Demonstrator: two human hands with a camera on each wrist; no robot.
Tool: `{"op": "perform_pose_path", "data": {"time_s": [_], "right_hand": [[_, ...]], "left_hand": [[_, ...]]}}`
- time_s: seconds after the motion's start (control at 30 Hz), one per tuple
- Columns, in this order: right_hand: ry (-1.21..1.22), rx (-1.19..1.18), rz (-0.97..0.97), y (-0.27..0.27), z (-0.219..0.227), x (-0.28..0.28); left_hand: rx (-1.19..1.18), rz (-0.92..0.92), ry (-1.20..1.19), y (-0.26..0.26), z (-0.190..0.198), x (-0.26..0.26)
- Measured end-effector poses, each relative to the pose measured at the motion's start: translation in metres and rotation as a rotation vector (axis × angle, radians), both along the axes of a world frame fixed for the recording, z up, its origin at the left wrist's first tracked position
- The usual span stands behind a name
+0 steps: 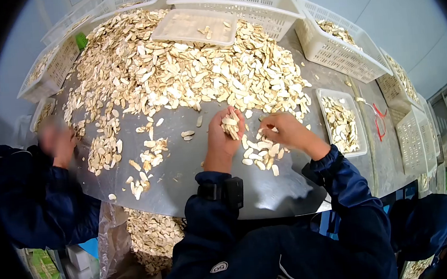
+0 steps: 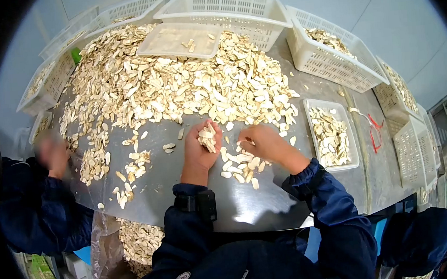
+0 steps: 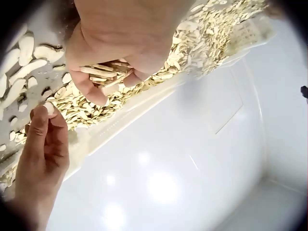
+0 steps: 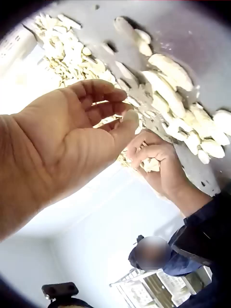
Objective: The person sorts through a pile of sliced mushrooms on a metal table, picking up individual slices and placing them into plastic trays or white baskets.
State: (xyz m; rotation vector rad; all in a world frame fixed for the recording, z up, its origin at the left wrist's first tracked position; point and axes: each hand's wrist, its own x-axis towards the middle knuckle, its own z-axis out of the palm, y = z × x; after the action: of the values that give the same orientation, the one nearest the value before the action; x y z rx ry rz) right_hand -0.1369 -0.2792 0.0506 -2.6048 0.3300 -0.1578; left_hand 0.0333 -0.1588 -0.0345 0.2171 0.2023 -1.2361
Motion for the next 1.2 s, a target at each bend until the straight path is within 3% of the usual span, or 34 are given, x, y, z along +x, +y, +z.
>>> {"op": "perform_pose_path", "data": {"time_s": [0.07, 0.2, 0.3, 0.33, 0.43, 0.6, 0.7, 0.8, 1.0, 1.1, 1.13, 1.2], "right_hand": [[0.002, -0.085, -0.025, -0.004, 0.008, 0.005], [-0.159, 0.464, -0.148, -0.003, 0.026, 0.021], [-0.175, 0.108, -0.232, -0.030, 0.023, 0.026], [-0.056, 0.001, -0.269, -0.044, 0.014, 0.026], [-0.032, -0.228, -0.175, -0.062, -0.016, 0.021], [-0.003, -0.221, -0.140, -0.049, -0.022, 0.012], [0.097, -0.014, -0.185, -0.047, -0.014, 0.009], [0.080, 0.034, -0.191, -0.044, -0.009, 0.004], [0.073, 0.022, -0.229, -0.043, -0.011, 0.001], [-0.142, -0.209, 0.005, -0.039, -0.021, -0.001], [-0.016, -0.200, 0.026, -0.036, -0.017, -0.001], [-0.042, -0.223, 0.019, -0.037, -0.025, 0.000]], "left_hand": [[0.036, 0.041, -0.029, 0.000, 0.011, -0.007], [-0.039, -0.041, -0.041, 0.000, 0.007, -0.009], [-0.030, -0.084, -0.043, 0.002, 0.007, -0.010], [-0.037, -0.091, -0.034, 0.000, 0.001, -0.008], [-0.131, -0.138, -0.026, -0.001, -0.009, -0.001], [-0.035, -0.118, -0.014, 0.003, 0.000, -0.003], [-0.026, -0.108, -0.027, 0.001, -0.001, -0.003], [-0.038, -0.099, -0.054, 0.000, -0.003, -0.003], [0.012, -0.081, -0.083, 0.000, -0.001, -0.003], [0.022, -0.070, -0.094, 0.001, -0.001, -0.004], [0.014, -0.070, -0.095, 0.000, -0.002, -0.004], [0.011, -0.070, -0.078, 0.001, -0.001, -0.004]]}}
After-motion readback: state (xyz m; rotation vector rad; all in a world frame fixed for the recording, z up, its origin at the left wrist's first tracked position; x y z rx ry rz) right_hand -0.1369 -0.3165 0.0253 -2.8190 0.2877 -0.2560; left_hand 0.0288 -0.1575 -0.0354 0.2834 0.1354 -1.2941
